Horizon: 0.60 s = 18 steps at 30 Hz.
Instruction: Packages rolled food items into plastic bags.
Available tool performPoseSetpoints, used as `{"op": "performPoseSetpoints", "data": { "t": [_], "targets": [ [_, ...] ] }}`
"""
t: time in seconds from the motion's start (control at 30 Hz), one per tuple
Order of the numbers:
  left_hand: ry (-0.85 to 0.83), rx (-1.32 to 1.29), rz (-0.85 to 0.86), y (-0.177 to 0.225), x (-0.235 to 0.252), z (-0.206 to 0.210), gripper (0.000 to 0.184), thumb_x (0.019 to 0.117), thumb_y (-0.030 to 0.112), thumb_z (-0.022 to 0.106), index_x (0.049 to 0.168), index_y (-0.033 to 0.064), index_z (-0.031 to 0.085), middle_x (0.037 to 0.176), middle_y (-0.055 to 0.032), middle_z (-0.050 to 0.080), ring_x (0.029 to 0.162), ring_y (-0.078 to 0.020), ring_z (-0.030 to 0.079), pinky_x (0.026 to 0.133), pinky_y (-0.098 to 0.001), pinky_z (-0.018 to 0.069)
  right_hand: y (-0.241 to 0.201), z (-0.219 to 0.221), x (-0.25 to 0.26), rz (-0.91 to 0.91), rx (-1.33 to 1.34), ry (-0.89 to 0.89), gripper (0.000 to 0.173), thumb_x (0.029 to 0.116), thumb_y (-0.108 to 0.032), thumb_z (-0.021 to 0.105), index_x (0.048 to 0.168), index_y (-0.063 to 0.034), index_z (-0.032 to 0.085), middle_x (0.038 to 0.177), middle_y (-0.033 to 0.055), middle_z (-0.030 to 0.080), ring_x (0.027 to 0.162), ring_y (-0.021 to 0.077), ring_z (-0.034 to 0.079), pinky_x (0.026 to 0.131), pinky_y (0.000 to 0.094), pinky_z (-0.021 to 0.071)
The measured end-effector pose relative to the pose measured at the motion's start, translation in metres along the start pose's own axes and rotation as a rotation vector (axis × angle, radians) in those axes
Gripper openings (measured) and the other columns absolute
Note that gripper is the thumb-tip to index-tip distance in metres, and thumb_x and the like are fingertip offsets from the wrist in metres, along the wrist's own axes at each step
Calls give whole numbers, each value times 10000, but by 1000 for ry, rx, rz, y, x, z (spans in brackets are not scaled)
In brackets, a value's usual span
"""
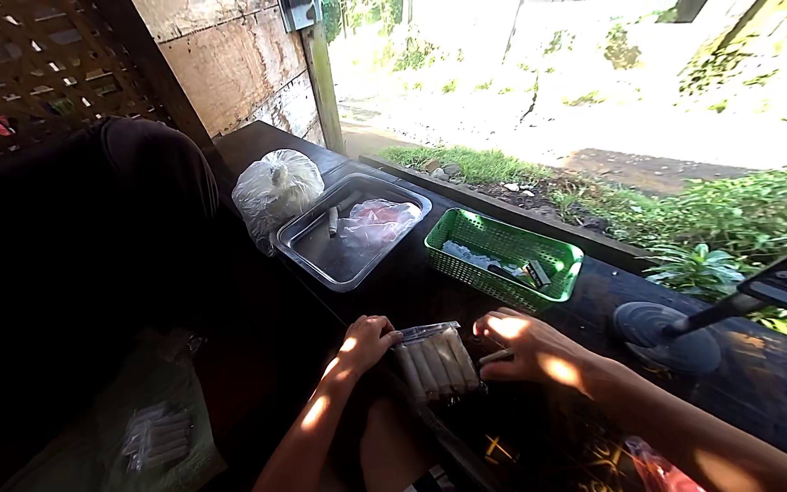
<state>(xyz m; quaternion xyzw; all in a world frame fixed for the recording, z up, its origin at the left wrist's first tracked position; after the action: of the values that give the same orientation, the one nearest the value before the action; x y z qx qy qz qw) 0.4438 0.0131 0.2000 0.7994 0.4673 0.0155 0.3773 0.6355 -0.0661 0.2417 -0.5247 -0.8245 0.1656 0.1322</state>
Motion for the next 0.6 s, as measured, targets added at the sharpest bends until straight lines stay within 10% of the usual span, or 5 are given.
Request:
{"op": "performPoseSetpoints", "data": {
  "t": [0.23, 0.33, 0.43, 0.6],
  "targets": [
    [-7, -68, 10, -3, 0, 0, 344, 1059, 291, 577, 1145, -27, 680, 1098, -195, 681, 1082, -297, 631, 1000, -472, 452, 15, 5, -32, 192, 152, -76, 378, 913, -172, 765, 1204, 50, 673, 1160, 249, 682, 1116, 399, 648, 984, 542, 503],
    [39, -111, 6, -5, -4, -1, 334, 1055, 287, 584, 1134, -22, 684, 1084, -188, 686, 1070, -290, 635, 998, -480, 447, 16, -16, -21, 385, 723, 195, 356, 961, -145, 478, 1241, 37, 602, 997, 75, 661, 844, 117, 635, 787, 309, 536],
    [99, -125, -23, -6, -8, 0, 328, 1053, 287, 586, 1132, -14, 688, 1087, -186, 689, 1097, -302, 629, 1028, -491, 420, -5, -14, 17, 461, 1299, 341, 372, 1017, -262, 307, 1245, -67, 526, 849, -13, 623, 686, 92, 629, 627, 266, 561],
    [117, -160, -55, -5, -11, 2, 315, 1056, 275, 583, 1146, -10, 684, 1106, -175, 694, 1110, -284, 628, 1054, -496, 398, -29, 3, 85, 530, 1189, 539, 208, 1035, -75, 499, 1224, 13, 499, 828, 56, 587, 658, 119, 603, 629, 288, 546]
  ]
}}
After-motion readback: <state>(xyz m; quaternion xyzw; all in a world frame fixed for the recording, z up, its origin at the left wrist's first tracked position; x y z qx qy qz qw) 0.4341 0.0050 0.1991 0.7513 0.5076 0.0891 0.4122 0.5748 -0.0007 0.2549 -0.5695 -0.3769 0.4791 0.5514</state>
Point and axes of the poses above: each hand's wrist, its own x-axis towards the middle knuckle, its own z-axis out of the palm, y = z × x, the point moved 10 cm from there along x, towards the middle knuckle
